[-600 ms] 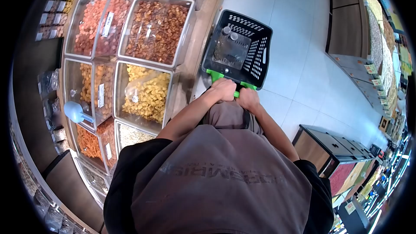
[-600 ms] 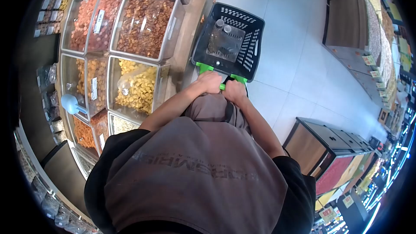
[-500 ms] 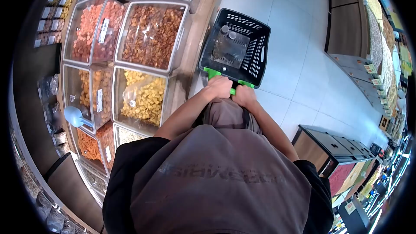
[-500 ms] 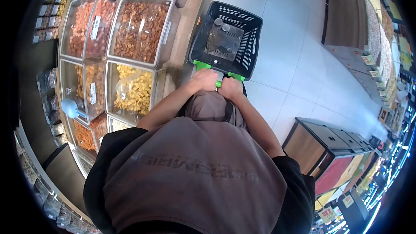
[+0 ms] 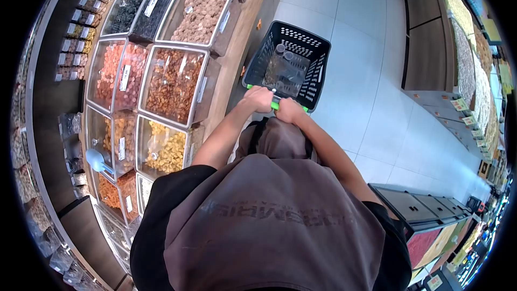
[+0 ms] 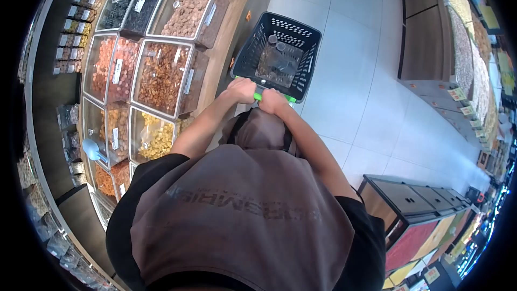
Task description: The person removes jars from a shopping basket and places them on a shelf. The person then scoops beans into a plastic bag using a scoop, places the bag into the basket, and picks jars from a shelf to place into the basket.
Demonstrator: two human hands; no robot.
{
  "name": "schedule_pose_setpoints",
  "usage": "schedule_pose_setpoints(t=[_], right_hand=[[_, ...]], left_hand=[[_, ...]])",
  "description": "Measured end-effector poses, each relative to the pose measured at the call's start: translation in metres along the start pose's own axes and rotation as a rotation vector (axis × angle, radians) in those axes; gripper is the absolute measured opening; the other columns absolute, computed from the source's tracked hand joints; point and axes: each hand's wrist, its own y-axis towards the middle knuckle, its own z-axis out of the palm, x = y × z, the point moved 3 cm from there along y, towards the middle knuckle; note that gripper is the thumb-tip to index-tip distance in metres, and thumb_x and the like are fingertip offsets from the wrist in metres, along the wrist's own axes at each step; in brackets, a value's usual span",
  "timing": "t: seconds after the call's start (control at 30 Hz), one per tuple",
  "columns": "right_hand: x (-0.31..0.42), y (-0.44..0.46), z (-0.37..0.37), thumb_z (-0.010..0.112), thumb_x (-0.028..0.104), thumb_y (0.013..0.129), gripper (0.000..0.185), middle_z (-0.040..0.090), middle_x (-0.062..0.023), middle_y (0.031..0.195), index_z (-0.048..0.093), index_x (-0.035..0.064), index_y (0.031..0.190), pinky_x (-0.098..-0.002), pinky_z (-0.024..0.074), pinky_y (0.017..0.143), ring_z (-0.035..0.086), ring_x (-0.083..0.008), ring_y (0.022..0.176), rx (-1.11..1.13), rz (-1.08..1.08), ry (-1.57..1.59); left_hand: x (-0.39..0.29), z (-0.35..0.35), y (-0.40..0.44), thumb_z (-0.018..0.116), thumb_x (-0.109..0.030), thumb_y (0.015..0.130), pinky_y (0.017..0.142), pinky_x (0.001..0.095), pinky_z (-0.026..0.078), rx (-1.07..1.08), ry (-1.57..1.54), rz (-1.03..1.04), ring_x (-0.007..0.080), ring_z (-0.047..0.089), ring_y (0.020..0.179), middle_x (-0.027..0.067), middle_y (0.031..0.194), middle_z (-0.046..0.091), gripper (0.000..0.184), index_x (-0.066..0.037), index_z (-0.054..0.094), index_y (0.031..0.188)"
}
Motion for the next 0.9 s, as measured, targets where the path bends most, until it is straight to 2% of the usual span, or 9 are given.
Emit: schedule_pose_setpoints(t=[0.1, 0.17, 0.2, 0.33, 0.43, 0.53, 0.67, 0.83, 0.9], right_hand=[[-0.012, 0.019, -0.031, 0.057, 0.022, 0.077, 0.034, 0.066, -0.0272, 0.104, 0.070, -0.0026, 0.096, -0.0467, 0.0516, 0.090, 0.065, -0.0402, 0.101, -0.049, 0.018, -0.040], [-0.022, 0.033, -0.046, 0.058, 0.022, 0.078, 0.033, 0.067, -0.0258, 0.105, 0.071, -0.0009, 0.097, -0.0458, 0.0517, 0.091, 0.065, -0.0392, 0.101, -0.053, -0.009, -0.059], [-0.026, 0.041, -0.057, 0.057, 0.024, 0.078, 0.034, 0.067, -0.0265, 0.104, 0.071, -0.0010, 0.097, -0.0462, 0.0517, 0.090, 0.065, -0.0396, 0.101, -0.084, -0.013, -0.057], [-0.037, 0.067, -0.081, 0.057, 0.025, 0.079, 0.034, 0.067, -0.0273, 0.101, 0.071, -0.0018, 0.095, -0.0462, 0.0521, 0.089, 0.066, -0.0398, 0.098, -0.126, -0.019, -0.066], [-0.038, 0.078, -0.099, 0.058, 0.024, 0.078, 0.033, 0.067, -0.0282, 0.099, 0.071, -0.0026, 0.093, -0.0464, 0.0524, 0.088, 0.066, -0.0408, 0.096, -0.143, -0.039, -0.037], [-0.037, 0.091, -0.113, 0.059, 0.022, 0.077, 0.031, 0.067, -0.0289, 0.096, 0.071, -0.0033, 0.090, -0.0470, 0.0527, 0.086, 0.066, -0.0420, 0.094, -0.144, -0.020, 0.020], [-0.041, 0.113, -0.145, 0.060, 0.022, 0.076, 0.031, 0.067, -0.0282, 0.096, 0.071, -0.0027, 0.090, -0.0463, 0.0531, 0.085, 0.066, -0.0413, 0.094, -0.162, 0.062, 0.026], [-0.062, 0.156, -0.188, 0.060, 0.029, 0.079, 0.038, 0.066, -0.0307, 0.096, 0.070, -0.0050, 0.091, -0.0477, 0.0519, 0.087, 0.065, -0.0427, 0.096, -0.190, 0.096, 0.082], [-0.071, 0.170, -0.204, 0.059, 0.031, 0.080, 0.041, 0.066, -0.0307, 0.096, 0.070, -0.0055, 0.092, -0.0478, 0.0514, 0.089, 0.064, -0.0426, 0.097, -0.197, 0.108, 0.059]], left_hand=[[-0.004, -0.011, 0.033, 0.062, -0.020, 0.072, 0.100, 0.0468, 0.043, 0.011, 0.017, -0.092, 0.0320, 0.062, 0.109, 0.0215, 0.107, 0.068, 0.028, -0.005, 0.074, 0.092], [-0.006, -0.008, 0.050, 0.066, -0.026, 0.071, 0.104, 0.0575, 0.033, -0.404, 0.023, -0.277, 0.0322, 0.052, 0.120, 0.0185, 0.120, 0.061, 0.032, -0.008, 0.074, 0.097], [-0.008, -0.014, 0.058, 0.069, -0.026, 0.072, 0.101, 0.0659, 0.031, -0.427, -0.034, -0.355, 0.0331, 0.043, 0.123, 0.0146, 0.120, 0.054, 0.035, -0.008, 0.070, 0.103], [-0.017, -0.026, 0.076, 0.075, -0.016, 0.069, 0.099, 0.0626, 0.036, -0.649, -0.147, -0.421, 0.0346, 0.044, 0.123, 0.0130, 0.116, 0.052, 0.054, -0.013, 0.055, 0.119], [-0.001, -0.031, 0.089, 0.075, -0.018, 0.069, 0.093, 0.0602, 0.041, -0.687, -0.159, -0.304, 0.0331, 0.048, 0.119, 0.0124, 0.113, 0.057, 0.044, -0.011, 0.063, 0.111], [0.010, -0.049, 0.116, 0.068, -0.018, 0.074, 0.083, 0.0627, 0.044, -0.427, -0.040, -0.376, 0.0301, 0.051, 0.115, 0.0096, 0.107, 0.064, 0.027, -0.013, 0.069, 0.100], [0.019, -0.107, 0.148, 0.067, -0.021, 0.078, 0.087, 0.0642, 0.044, -0.173, -0.092, -0.347, 0.0296, 0.049, 0.121, 0.0069, 0.119, 0.065, 0.029, -0.014, 0.071, 0.106], [0.028, -0.153, 0.197, 0.069, -0.024, 0.079, 0.092, 0.0673, 0.041, -0.145, -0.023, -0.329, 0.0299, 0.049, 0.123, 0.0078, 0.123, 0.064, 0.035, -0.015, 0.069, 0.113], [0.031, -0.166, 0.214, 0.072, -0.028, 0.073, 0.087, 0.0625, 0.045, -0.241, -0.044, -0.287, 0.0286, 0.051, 0.121, 0.0102, 0.115, 0.067, 0.036, -0.013, 0.071, 0.106]])
